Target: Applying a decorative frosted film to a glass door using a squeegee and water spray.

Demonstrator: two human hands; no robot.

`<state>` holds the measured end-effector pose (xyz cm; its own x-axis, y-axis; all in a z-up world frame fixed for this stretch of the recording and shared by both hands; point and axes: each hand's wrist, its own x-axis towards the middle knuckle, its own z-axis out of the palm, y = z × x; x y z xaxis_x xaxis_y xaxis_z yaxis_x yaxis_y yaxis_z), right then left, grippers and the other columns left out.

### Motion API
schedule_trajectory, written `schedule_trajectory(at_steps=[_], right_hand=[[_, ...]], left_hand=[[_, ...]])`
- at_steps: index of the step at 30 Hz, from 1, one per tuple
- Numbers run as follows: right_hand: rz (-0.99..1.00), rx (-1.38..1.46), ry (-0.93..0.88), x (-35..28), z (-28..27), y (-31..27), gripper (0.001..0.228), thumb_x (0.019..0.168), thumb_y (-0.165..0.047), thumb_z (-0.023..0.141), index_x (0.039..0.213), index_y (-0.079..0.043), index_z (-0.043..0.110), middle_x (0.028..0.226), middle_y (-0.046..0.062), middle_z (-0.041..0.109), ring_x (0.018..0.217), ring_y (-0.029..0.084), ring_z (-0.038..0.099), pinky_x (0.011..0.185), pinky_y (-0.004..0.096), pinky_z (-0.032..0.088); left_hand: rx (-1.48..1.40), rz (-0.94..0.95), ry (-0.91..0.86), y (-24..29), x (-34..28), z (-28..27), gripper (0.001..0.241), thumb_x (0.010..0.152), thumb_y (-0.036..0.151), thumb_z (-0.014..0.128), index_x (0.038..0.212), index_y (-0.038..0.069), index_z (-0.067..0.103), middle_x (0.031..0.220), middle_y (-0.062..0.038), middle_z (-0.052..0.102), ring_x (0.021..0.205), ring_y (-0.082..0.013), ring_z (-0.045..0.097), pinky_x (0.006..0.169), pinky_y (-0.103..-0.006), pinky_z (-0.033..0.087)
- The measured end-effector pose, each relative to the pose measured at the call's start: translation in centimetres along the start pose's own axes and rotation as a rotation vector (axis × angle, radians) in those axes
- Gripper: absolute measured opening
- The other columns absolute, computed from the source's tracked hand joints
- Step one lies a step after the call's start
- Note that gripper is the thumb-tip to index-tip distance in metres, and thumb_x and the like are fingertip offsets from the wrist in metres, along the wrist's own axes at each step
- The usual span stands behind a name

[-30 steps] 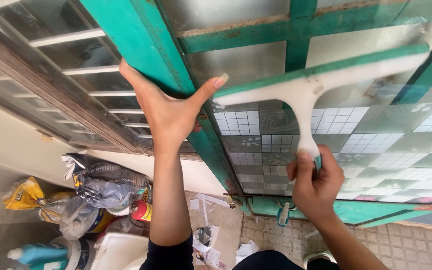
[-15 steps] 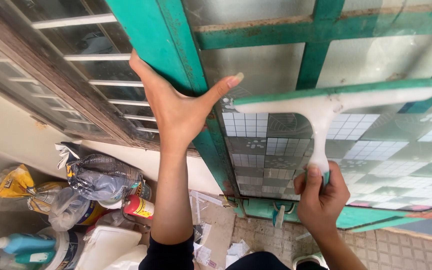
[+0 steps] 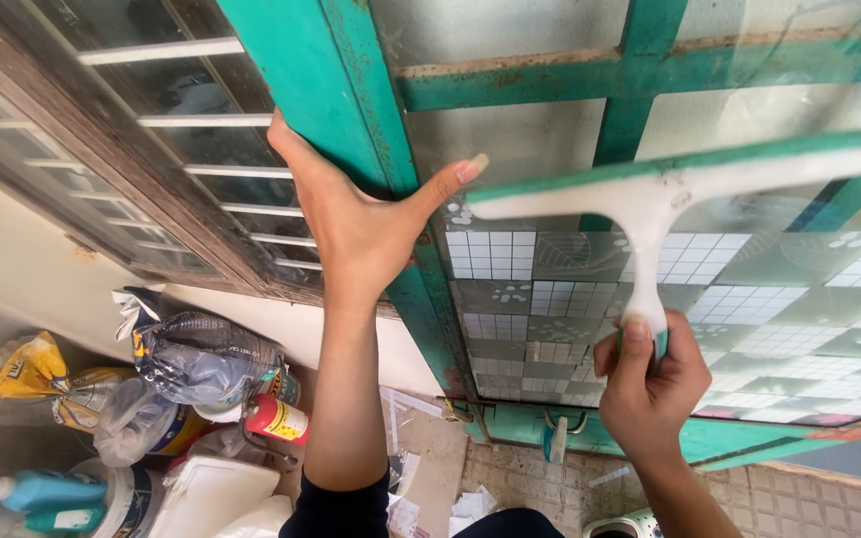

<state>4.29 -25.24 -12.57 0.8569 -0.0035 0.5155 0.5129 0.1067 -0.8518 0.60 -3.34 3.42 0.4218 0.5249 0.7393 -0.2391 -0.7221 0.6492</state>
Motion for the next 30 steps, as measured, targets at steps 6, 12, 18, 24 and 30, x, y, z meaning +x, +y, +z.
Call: schedule_trajectory(at_steps=[6, 12, 18, 24, 30], right_hand=[[-0.008, 0.015, -0.025, 0.1, -0.1, -0.5, 0.022, 0.112, -0.017, 0.046, 0.097, -0.002, 0.051, 0.054, 0.007, 0.046, 0.046, 0.013, 0.045, 0.047, 0.026, 0.038], [-0.015, 0.065, -0.005, -0.9, 0.8, 0.1, 0.027, 0.113, -0.023, 0.045, 0.097, -0.002, 0.051, 0.054, 0.006, 0.044, 0.046, 0.014, 0.047, 0.047, 0.027, 0.038], [0.018, 0.1, -0.013, -1.0, 1.7, -0.7, 0.027, 0.112, -0.024, 0.045, 0.093, -0.005, 0.048, 0.053, 0.006, 0.044, 0.045, 0.013, 0.046, 0.045, 0.027, 0.036], [0.013, 0.072, 0.005, -1.4, 1.9, 0.0, 0.027, 0.112, -0.022, 0.045, 0.093, -0.003, 0.049, 0.054, 0.005, 0.042, 0.044, 0.014, 0.047, 0.043, 0.027, 0.036], [0.004, 0.099, -0.046, -1.3, 2.3, -0.6, 0.024, 0.111, -0.021, 0.045, 0.094, -0.004, 0.049, 0.056, 0.004, 0.043, 0.045, 0.013, 0.048, 0.044, 0.026, 0.038]], left_hand=[[0.006, 0.061, 0.026, -1.5, 0.0, 0.2, 0.117, 0.062, 0.047, 0.1, 0.14, 0.001, 0.026, 0.139, -0.016, 0.046, 0.133, -0.0287, 0.049, 0.115, -0.0414, 0.043], [-0.051, 0.069, 0.058, -1.7, -0.3, 0.5, 0.07, 0.105, 0.055, 0.049, 0.148, 0.004, 0.027, 0.148, -0.015, 0.048, 0.136, -0.0298, 0.054, 0.113, -0.0423, 0.045], [0.016, 0.049, 0.106, -1.4, -0.3, 1.1, 0.071, 0.105, 0.053, 0.048, 0.147, 0.001, 0.026, 0.15, -0.018, 0.048, 0.139, -0.034, 0.053, 0.114, -0.0456, 0.045], [0.028, 0.076, 0.149, -2.0, -0.3, 1.6, 0.069, 0.106, 0.054, 0.048, 0.148, 0.003, 0.027, 0.148, -0.018, 0.049, 0.138, -0.0357, 0.056, 0.11, -0.0478, 0.049], [0.04, 0.087, 0.151, -1.7, -0.3, 1.5, 0.069, 0.106, 0.053, 0.047, 0.146, 0.0, 0.028, 0.147, -0.02, 0.05, 0.137, -0.0368, 0.055, 0.111, -0.048, 0.048]])
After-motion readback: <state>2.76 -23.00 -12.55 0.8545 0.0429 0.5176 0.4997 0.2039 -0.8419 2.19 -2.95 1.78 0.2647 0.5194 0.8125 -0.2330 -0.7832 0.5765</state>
